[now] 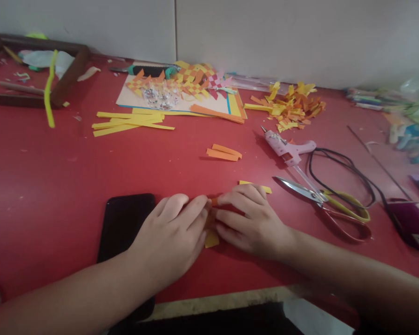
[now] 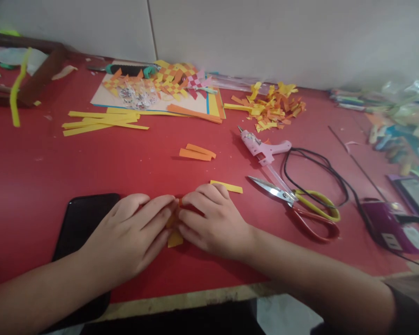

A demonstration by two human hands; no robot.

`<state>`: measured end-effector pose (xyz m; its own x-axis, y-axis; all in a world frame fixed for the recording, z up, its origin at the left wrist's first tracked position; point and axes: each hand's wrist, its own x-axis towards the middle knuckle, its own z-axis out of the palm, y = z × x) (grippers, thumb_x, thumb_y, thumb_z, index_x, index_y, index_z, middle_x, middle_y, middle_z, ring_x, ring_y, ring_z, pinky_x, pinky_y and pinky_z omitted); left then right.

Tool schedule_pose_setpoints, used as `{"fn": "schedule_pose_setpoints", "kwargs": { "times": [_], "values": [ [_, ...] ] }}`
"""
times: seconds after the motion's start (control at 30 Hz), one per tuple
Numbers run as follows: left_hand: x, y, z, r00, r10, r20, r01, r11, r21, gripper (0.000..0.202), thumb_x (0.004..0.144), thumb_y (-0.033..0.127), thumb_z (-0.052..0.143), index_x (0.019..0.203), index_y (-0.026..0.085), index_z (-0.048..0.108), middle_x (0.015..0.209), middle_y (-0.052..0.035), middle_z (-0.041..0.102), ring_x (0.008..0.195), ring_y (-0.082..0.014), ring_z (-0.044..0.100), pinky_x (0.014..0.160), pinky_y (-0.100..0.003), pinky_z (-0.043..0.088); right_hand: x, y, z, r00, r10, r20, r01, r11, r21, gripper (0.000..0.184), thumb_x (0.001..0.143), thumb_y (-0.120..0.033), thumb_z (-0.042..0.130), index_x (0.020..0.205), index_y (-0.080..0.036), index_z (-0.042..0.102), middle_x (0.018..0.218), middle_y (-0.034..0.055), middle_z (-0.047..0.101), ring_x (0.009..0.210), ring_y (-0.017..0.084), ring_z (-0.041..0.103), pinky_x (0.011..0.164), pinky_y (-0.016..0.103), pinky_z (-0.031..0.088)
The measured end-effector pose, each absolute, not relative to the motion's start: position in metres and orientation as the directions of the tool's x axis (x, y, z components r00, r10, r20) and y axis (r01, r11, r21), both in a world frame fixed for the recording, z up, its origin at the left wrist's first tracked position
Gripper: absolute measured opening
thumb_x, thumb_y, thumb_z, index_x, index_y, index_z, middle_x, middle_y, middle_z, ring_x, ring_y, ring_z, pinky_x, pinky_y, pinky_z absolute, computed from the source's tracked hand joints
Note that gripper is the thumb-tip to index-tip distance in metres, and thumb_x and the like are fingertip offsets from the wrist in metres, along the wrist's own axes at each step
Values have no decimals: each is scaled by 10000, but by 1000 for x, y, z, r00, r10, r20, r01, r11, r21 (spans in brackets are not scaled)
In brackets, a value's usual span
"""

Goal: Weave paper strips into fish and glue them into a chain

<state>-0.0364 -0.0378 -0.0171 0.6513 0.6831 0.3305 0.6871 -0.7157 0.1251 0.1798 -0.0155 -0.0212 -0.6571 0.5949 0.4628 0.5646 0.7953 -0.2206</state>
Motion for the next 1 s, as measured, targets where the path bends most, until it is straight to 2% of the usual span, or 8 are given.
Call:
{"fn": "schedule_pose_setpoints", "kwargs": {
  "times": [0.1, 0.2, 0.37, 0.47, 0.63, 0.77, 0.87, 1.0],
  "values": [
    [-36, -38, -13, 601, 738, 307, 731, -662, 163, 346, 932, 219, 490, 1173, 96, 707, 1135, -175, 666, 899, -306, 518, 751, -448, 446, 182, -13, -19, -658, 579, 482, 526, 811, -256, 77, 888, -219, 634, 892, -176, 698, 907, 51, 717, 844, 195, 587, 781, 369, 474],
    [-37, -39, -12, 577, 758, 303, 746, -640, 181, 348, 931, 231, 487, 1169, 114, 712, 1164, -186, 647, 928, -324, 517, 760, -463, 439, 189, -7, -12, -637, 597, 488, 554, 794, -249, 93, 903, -223, 632, 955, -182, 697, 908, 52, 715, 826, 186, 606, 790, 359, 488],
    [-37, -38, -15, 603, 713, 357, 708, -685, 171, 355, 959, 225, 478, 1189, 80, 707, 1166, -115, 699, 945, -303, 491, 805, -438, 420, 214, 13, -1, -476, 756, 449, 788, 594, -165, 91, 927, -200, 592, 908, -193, 681, 868, 65, 700, 826, 209, 622, 800, 378, 485],
    [-36, -38, -17, 632, 671, 388, 690, -715, 114, 354, 970, 205, 476, 1200, 55, 701, 1148, -84, 730, 925, -291, 493, 803, -426, 408, 227, 21, 1, -429, 824, 369, 846, 510, -156, 100, 934, -233, 579, 891, -199, 662, 886, 72, 694, 866, 234, 634, 829, 399, 481],
    [-36, -38, -17, 658, 638, 400, 675, -735, 62, 354, 981, 209, 480, 1208, 44, 695, 1087, -88, 747, 894, -277, 510, 798, -416, 400, 234, 21, -3, -422, 886, 192, 871, 455, -184, 101, 918, -295, 619, 926, -198, 644, 922, 73, 685, 882, 247, 627, 844, 410, 465],
    [-37, -37, -16, 665, 627, 406, 666, -744, 57, 398, 954, 194, 516, 1292, 20, 637, 1078, -120, 734, 895, -282, 519, 781, -414, 399, 231, 19, -5, -414, 902, 125, 873, 432, -228, 84, 929, -248, 582, 873, -195, 614, 903, 71, 652, 852, 231, 593, 801, 384, 453],
    [-37, -37, -16, 650, 663, 373, 684, -724, 95, 409, 956, 227, 491, 1274, 26, 651, 1105, -145, 706, 899, -286, 517, 783, -417, 411, 230, 19, -7, -429, 894, 126, 854, 447, -265, 119, 936, -189, 529, 830, -202, 582, 871, 57, 626, 821, 215, 574, 785, 374, 442],
    [-38, -37, -16, 641, 698, 319, 701, -702, 126, 405, 946, 233, 478, 1255, 59, 672, 1124, -163, 670, 906, -290, 521, 786, -429, 432, 231, 19, -11, -445, 876, 185, 839, 480, -255, 114, 927, -168, 525, 829, -205, 570, 852, 51, 620, 798, 214, 557, 765, 377, 432]
  ]
}}
